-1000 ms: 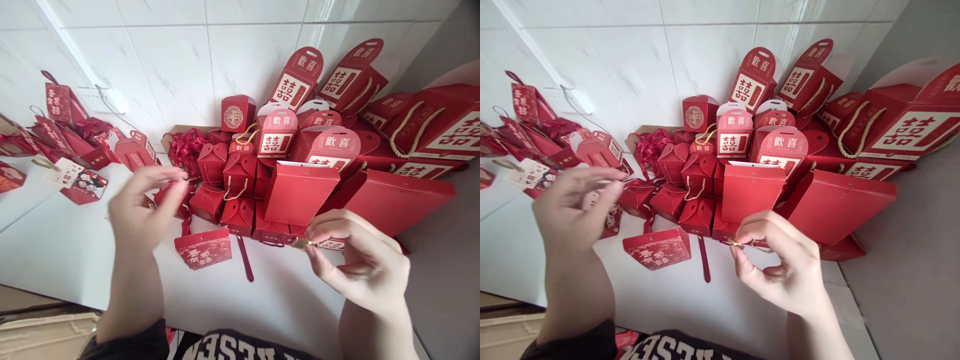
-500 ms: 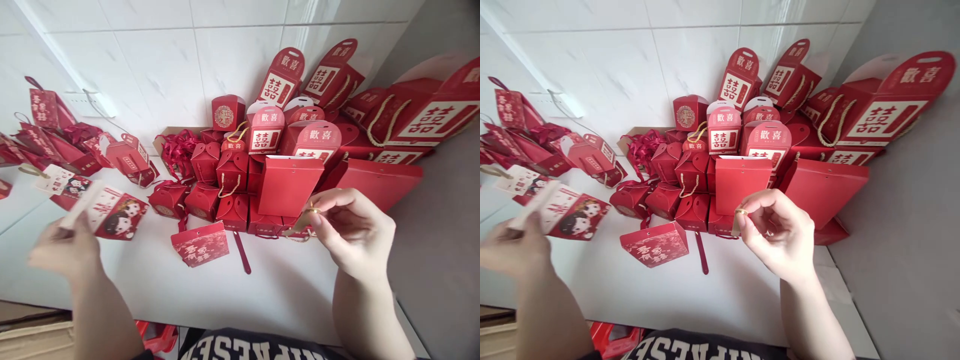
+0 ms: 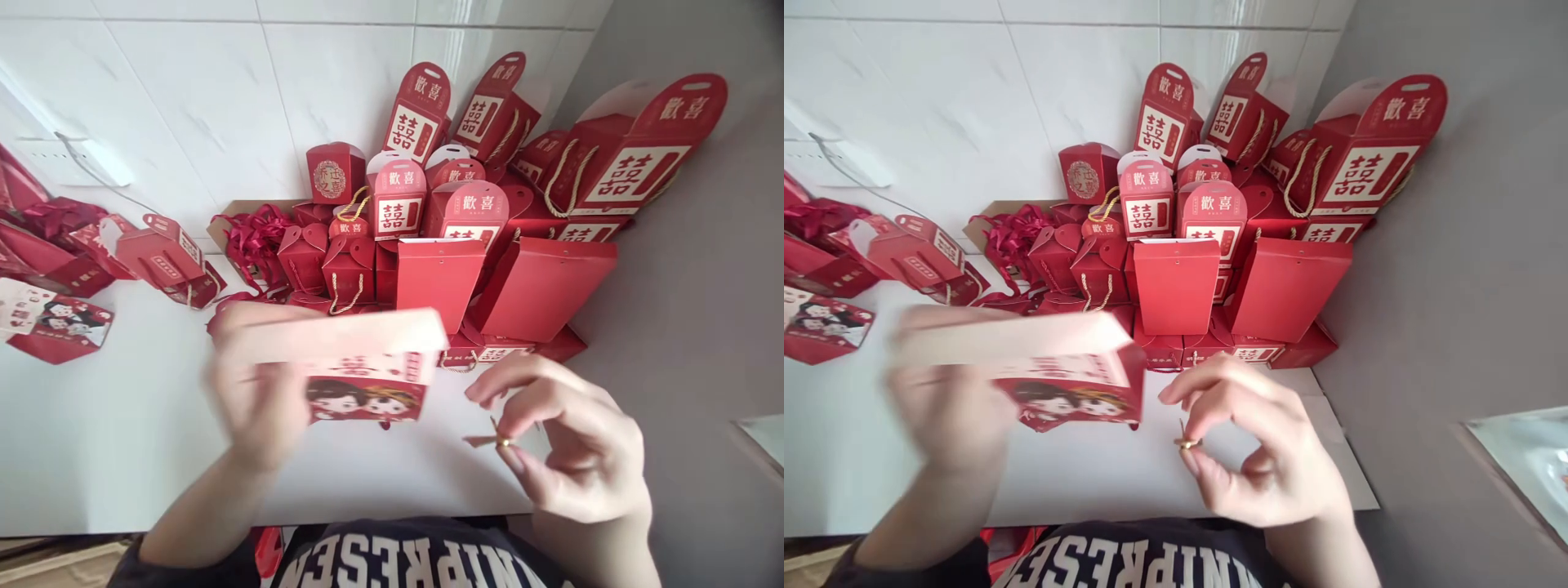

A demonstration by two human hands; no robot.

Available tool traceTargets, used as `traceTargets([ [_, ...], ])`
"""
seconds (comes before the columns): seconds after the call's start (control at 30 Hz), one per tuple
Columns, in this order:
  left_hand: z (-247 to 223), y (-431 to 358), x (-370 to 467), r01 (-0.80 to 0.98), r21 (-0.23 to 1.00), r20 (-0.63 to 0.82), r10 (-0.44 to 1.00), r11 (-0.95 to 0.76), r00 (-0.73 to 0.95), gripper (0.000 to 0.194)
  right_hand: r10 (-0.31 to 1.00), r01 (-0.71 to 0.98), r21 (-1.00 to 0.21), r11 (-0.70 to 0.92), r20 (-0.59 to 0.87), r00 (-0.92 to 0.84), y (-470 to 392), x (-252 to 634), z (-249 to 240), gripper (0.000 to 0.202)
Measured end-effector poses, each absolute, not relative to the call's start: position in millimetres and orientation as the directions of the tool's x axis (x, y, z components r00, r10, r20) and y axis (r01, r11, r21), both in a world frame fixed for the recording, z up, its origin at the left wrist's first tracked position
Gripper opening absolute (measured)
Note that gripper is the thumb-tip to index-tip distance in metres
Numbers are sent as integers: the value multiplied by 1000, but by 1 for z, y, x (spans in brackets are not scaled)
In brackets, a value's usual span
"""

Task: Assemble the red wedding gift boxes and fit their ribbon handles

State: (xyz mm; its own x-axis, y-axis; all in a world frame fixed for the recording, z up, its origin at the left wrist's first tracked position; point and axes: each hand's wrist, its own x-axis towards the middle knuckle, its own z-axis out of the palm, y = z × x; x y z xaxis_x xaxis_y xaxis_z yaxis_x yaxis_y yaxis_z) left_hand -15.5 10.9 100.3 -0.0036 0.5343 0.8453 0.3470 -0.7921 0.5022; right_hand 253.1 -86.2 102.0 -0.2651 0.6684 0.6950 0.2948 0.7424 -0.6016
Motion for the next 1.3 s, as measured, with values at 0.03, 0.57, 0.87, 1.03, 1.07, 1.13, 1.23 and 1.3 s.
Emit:
traceTargets([
  [0.03,90,11,4,286,494,844,532,-821,69,19,681,320,-602,732,669,-298,-90,253,100,21],
  [0.57,53,27,39,158,866,264,703,-474,660,21,888,627,-628,460,335,-316,-98,244,41,14],
  [0.87,50,39,37,112,842,167,452,-528,876,58,892,465,-761,452,389,-231,-92,253,29,17],
  [1.03,47,48,43,151,532,332,368,-834,868,36,911,257,-875,410,382,-155,-91,264,19,13],
  [1.07,46,50,43,124,538,341,349,-834,873,30,916,242,-884,401,382,-120,-91,267,17,11],
  [1.13,43,51,43,110,602,313,360,-791,879,26,926,224,-899,376,376,-43,-94,273,16,8],
  [1.23,36,49,43,173,721,262,496,-671,828,36,938,234,-919,317,340,69,-100,279,15,9],
  [1.3,29,46,46,138,761,332,564,-633,756,43,934,260,-920,292,333,128,-103,280,15,10],
])
